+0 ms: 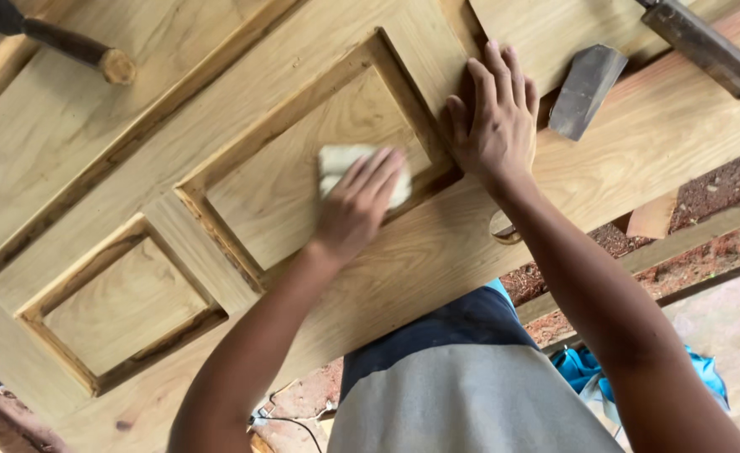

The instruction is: The person sands the surface and internal panels of a large wooden door using pieces of sandpaper by hand.

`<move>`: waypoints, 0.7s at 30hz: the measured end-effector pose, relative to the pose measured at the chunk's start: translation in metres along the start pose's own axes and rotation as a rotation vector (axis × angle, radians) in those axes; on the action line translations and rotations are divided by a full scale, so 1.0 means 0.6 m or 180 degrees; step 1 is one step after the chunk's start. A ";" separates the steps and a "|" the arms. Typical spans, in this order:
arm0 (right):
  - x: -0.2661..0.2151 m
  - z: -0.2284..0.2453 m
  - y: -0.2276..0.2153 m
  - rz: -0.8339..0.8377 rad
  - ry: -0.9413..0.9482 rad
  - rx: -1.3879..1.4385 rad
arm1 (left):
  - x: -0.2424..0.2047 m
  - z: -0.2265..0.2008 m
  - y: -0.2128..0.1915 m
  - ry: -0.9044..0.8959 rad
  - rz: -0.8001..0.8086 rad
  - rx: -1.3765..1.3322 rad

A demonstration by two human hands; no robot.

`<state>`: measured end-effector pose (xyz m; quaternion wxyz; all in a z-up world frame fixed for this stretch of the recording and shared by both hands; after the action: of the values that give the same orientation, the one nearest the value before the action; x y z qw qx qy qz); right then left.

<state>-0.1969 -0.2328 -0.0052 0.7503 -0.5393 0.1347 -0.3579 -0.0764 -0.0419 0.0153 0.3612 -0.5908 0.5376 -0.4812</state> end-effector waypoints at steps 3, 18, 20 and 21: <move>0.013 -0.002 -0.005 -0.0016 0.0097 -0.0006 | -0.046 0.012 -0.033 0.0045 -0.0172 0.0050; 0.008 0.001 0.006 0.0100 0.0066 -0.0075 | 0.024 -0.001 0.034 -0.0449 -0.0224 -0.0369; 0.006 -0.002 0.004 -0.0038 0.0011 -0.0055 | 0.081 -0.017 0.064 -0.0009 -0.0161 0.0739; 0.002 0.001 0.003 -0.0005 -0.0025 -0.0041 | 0.045 -0.016 0.035 -0.0060 -0.0153 0.0739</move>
<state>-0.1948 -0.2329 -0.0063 0.7471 -0.5455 0.1336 -0.3554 -0.0927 -0.0711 0.0030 0.4206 -0.5622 0.4604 -0.5432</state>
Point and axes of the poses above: each hand's wrist, its own x-axis towards the middle knuckle, its own y-axis out of the palm, z = x × y, the point moved 3 cm from there along x, towards the middle knuckle, and after that the axes turned 1 degree about -y, right-handed, at the moved point
